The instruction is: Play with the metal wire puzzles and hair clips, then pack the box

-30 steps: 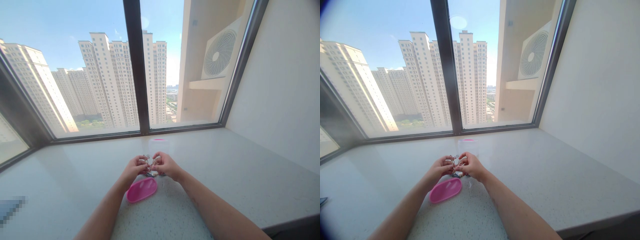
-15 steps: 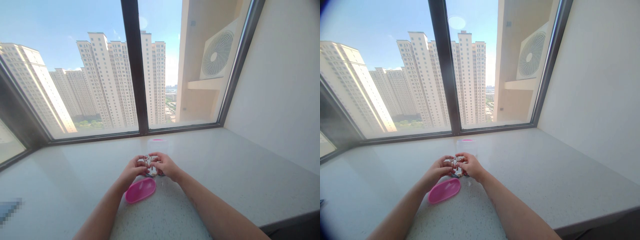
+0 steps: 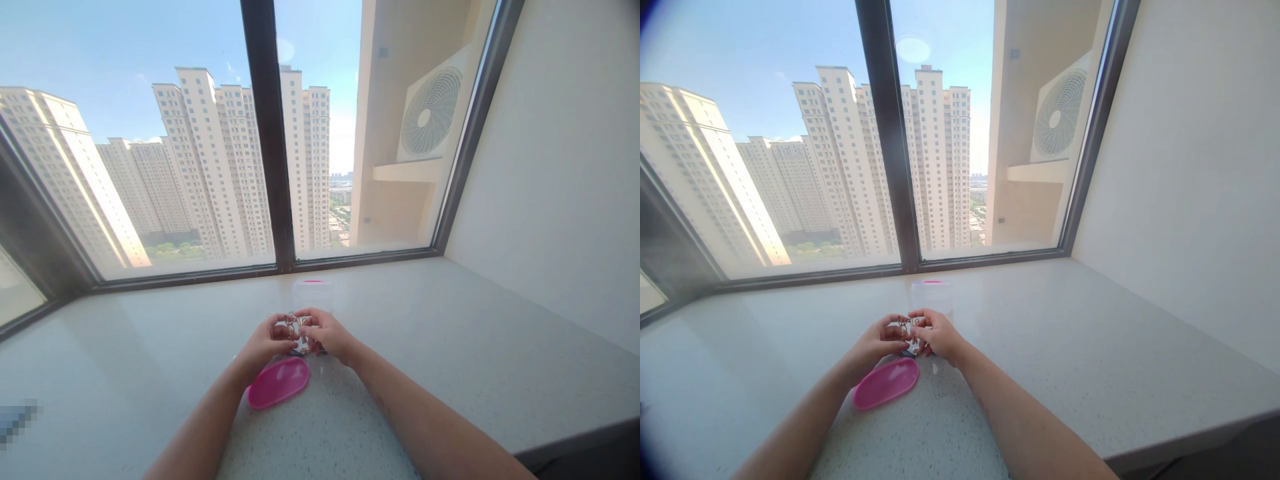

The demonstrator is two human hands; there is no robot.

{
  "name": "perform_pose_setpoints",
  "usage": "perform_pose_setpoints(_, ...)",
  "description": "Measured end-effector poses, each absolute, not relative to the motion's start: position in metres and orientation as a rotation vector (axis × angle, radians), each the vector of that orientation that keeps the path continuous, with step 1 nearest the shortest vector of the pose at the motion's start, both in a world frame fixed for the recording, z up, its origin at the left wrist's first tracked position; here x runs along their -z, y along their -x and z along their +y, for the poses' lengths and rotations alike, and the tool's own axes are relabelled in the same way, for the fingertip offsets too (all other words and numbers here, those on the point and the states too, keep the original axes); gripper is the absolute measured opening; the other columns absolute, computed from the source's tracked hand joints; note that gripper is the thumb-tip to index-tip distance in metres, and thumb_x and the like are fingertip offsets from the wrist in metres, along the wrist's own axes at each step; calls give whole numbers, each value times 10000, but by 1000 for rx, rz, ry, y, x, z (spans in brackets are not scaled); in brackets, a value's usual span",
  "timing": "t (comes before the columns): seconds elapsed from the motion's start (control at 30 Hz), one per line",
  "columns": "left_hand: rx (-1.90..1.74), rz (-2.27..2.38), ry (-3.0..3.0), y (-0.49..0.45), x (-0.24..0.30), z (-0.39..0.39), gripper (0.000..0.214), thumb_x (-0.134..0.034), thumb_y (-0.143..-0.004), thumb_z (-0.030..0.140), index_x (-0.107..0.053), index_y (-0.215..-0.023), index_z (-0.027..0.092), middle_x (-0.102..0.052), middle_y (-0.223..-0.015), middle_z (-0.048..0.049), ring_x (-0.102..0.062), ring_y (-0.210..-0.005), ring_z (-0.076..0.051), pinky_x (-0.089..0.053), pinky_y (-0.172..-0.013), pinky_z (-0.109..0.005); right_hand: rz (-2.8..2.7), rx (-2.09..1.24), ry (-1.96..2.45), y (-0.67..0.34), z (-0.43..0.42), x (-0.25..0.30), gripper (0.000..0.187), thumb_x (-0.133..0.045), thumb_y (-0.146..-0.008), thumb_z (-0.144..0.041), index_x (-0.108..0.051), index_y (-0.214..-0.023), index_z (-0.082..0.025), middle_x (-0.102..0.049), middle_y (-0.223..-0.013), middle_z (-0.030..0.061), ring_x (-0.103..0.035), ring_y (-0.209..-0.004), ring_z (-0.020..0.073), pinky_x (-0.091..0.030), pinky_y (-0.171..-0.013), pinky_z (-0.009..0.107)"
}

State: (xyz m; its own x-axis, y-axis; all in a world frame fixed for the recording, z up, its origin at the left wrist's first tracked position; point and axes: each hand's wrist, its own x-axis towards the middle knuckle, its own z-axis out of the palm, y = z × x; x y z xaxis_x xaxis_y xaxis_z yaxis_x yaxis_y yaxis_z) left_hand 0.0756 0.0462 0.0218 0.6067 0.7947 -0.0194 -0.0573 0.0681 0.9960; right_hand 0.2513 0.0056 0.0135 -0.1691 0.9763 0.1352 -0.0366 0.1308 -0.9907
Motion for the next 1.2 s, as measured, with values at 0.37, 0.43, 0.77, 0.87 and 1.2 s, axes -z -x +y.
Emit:
perform_pose_setpoints(0.37,-786,743,-1366,-76,-24,47,523,-765,-555,141,-519,-1017,150,-649,-718,-16,-621,-704,-157,-475,-671,-285,-1331,-1226,1020,-252,6,-14,377,-610,-720,-278,-524,-1072,-173,-519,-698,-39,-492,-421,66,-359,-359,185)
perform_pose_setpoints(0.43,-782,746,-1371,-75,-24,47,548,-762,-555,142,-516,-1044,149,-654,-734,-27,-622,-699,-160,-477,-657,-286,-1306,-1206,1022,-253,7,-13,390,-619,-714,-289,-512,-1070,-171,-526,-679,-43,-480,-408,62,-355,-358,182)
perform_pose_setpoints(0.77,-809,764,-1378,-75,-26,46,858,-767,-546,161,-347,-1294,169,-661,-737,-28,-629,-736,-192,-470,-651,-304,-1256,-1143,1039,-256,9,-11,417,-679,-676,-323,-508,-1023,-166,-576,-702,-31,-463,-409,50,-334,-363,171)
perform_pose_setpoints(0.87,-814,746,-1407,-74,-25,47,831,-764,-558,173,-364,-1287,178,-664,-737,-26,-623,-725,-181,-463,-647,-294,-1227,-1145,1035,-256,9,-11,438,-699,-660,-331,-503,-1018,-172,-582,-712,-28,-484,-418,56,-344,-361,168)
perform_pose_setpoints(1.2,-828,730,-1429,-75,-28,46,742,-752,-575,160,-428,-1242,159,-663,-732,-26,-628,-769,-191,-472,-727,-330,-1174,-1225,967,-257,10,-11,484,-741,-618,-348,-529,-1012,-163,-599,-700,-17,-630,-636,148,-505,-568,279)
